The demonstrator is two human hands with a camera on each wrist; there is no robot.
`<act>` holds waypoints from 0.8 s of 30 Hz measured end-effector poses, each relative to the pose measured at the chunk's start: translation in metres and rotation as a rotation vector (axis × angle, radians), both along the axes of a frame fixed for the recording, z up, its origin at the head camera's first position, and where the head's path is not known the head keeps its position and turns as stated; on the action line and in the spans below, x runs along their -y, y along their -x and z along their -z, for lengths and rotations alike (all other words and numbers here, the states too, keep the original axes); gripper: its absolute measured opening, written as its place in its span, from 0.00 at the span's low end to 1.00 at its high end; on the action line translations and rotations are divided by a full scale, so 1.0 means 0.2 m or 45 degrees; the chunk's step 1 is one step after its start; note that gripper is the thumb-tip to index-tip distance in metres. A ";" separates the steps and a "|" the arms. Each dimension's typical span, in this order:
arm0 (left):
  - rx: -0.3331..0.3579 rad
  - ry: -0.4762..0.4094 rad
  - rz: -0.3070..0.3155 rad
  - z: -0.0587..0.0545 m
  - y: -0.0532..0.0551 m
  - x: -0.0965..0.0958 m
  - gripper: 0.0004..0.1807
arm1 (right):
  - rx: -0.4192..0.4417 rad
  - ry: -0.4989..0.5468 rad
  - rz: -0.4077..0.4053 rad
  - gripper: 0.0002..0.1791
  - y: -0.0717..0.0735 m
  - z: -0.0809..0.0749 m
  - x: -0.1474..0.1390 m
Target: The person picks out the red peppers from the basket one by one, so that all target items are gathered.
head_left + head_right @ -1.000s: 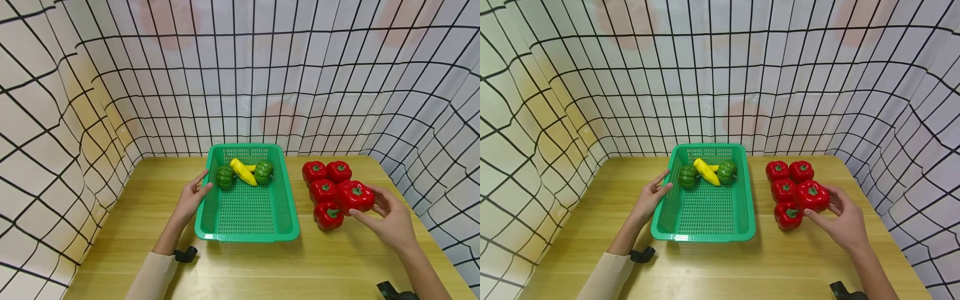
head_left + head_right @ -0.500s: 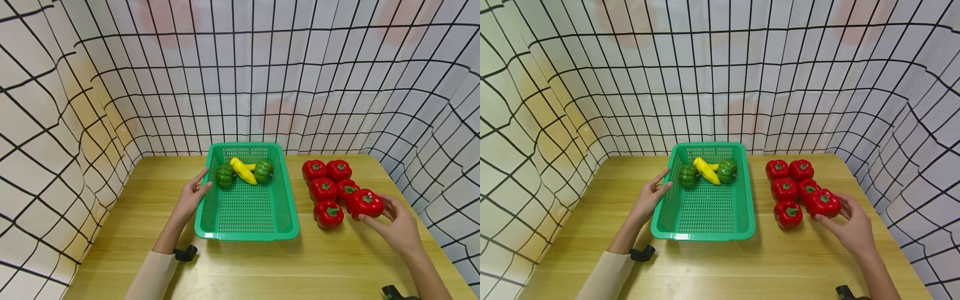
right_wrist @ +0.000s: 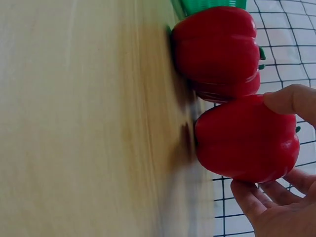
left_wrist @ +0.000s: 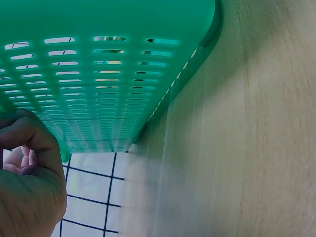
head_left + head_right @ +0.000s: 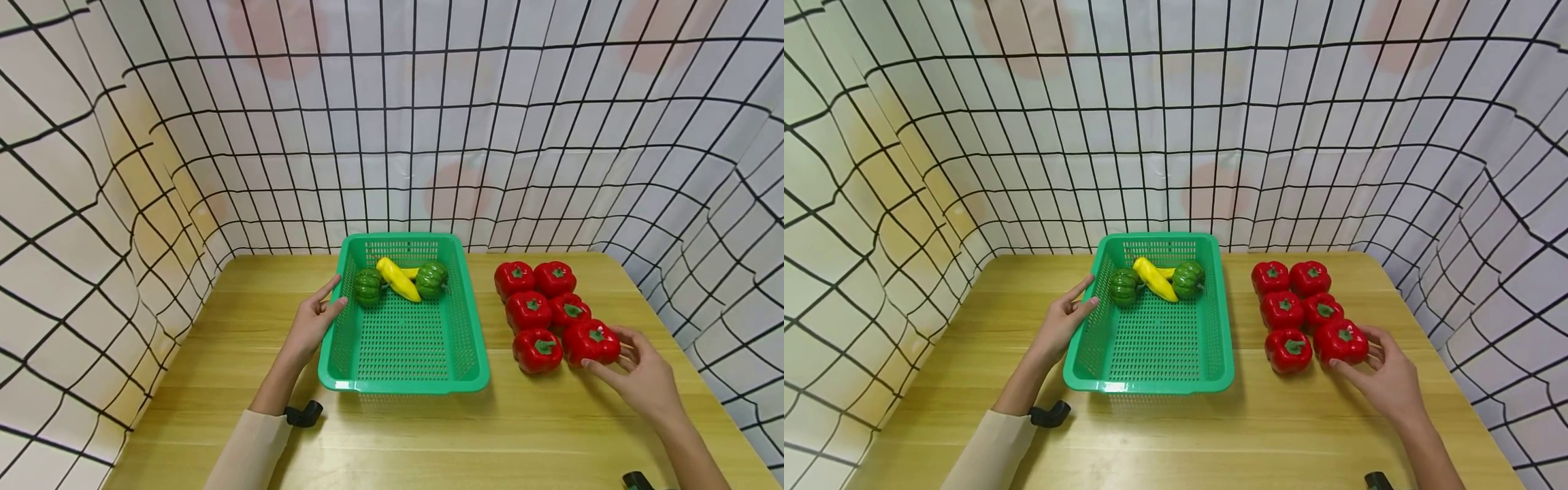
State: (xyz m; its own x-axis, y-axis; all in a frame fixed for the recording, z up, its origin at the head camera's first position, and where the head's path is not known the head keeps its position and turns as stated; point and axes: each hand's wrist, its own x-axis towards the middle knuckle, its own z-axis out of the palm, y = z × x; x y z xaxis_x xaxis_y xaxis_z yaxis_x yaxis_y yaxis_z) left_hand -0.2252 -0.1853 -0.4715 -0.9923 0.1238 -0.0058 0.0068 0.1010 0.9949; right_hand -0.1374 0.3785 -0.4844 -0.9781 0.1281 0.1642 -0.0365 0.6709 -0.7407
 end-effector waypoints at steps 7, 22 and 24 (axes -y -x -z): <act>0.001 -0.005 0.002 0.00 0.00 0.00 0.33 | 0.080 0.024 -0.008 0.49 0.00 0.03 0.01; -0.029 0.010 0.002 -0.01 0.00 -0.01 0.33 | 0.150 0.088 -0.016 0.53 -0.03 0.05 0.02; -0.034 0.020 -0.003 0.00 0.00 -0.01 0.33 | 0.163 0.100 -0.022 0.54 -0.03 0.05 0.02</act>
State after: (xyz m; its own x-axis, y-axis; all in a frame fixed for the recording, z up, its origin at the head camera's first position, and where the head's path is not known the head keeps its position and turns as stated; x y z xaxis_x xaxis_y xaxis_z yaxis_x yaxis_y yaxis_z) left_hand -0.2247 -0.1828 -0.4709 -0.9924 0.1212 0.0192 0.0334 0.1166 0.9926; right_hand -0.1310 0.3750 -0.4950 -0.9926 0.1184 0.0285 0.0502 0.6110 -0.7901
